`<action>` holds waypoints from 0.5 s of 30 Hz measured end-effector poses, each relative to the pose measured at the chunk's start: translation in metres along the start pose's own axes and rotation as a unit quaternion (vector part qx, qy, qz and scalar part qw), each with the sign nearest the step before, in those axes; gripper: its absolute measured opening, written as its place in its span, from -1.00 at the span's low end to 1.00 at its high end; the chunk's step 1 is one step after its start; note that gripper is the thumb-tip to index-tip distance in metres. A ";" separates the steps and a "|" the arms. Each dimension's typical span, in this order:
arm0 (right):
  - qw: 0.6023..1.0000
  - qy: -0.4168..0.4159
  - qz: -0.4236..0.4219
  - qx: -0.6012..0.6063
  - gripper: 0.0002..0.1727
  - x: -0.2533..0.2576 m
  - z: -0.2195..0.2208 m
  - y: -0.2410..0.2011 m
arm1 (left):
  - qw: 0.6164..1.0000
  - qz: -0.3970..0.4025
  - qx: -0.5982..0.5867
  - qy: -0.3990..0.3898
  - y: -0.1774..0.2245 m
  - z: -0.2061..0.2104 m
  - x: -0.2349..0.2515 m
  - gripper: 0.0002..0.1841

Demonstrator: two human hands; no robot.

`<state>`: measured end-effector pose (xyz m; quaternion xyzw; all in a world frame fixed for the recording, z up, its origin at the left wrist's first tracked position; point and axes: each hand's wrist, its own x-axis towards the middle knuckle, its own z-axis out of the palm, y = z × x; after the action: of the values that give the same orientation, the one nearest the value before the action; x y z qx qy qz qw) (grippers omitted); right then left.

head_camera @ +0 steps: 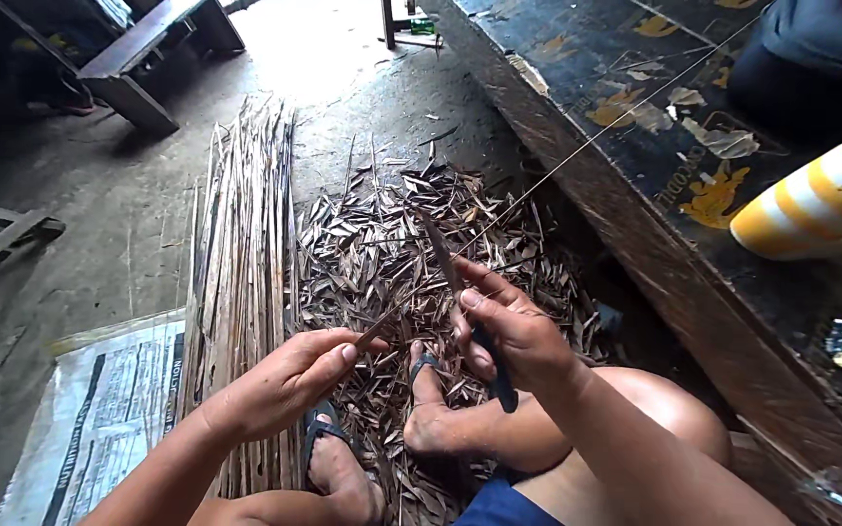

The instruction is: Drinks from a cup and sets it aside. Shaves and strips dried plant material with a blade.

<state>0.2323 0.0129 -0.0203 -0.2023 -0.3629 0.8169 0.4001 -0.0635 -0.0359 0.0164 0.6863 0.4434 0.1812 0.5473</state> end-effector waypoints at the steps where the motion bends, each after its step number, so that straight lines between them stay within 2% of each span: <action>1: 1.000 -0.013 0.010 -0.005 -0.48 -0.002 0.004 0.003 | 1.000 0.003 -0.001 -0.002 0.000 0.001 0.001 -0.51; 5: 0.998 -0.062 0.026 0.004 -0.48 -0.005 0.013 0.019 | 1.000 0.010 0.005 -0.005 0.003 0.002 0.003 -0.50; 10: 0.999 0.026 -0.026 0.009 -0.53 0.001 -0.007 -0.008 | 1.000 0.010 0.007 0.011 -0.004 -0.003 -0.005 -0.52; 15: 1.000 -0.006 0.002 0.004 -0.46 -0.004 0.003 0.001 | 0.997 0.035 0.054 0.032 -0.005 0.001 0.000 -0.51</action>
<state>0.2323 0.0084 -0.0189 -0.1968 -0.3619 0.8203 0.3968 -0.0653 -0.0366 0.0114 0.7239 0.4460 0.1978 0.4878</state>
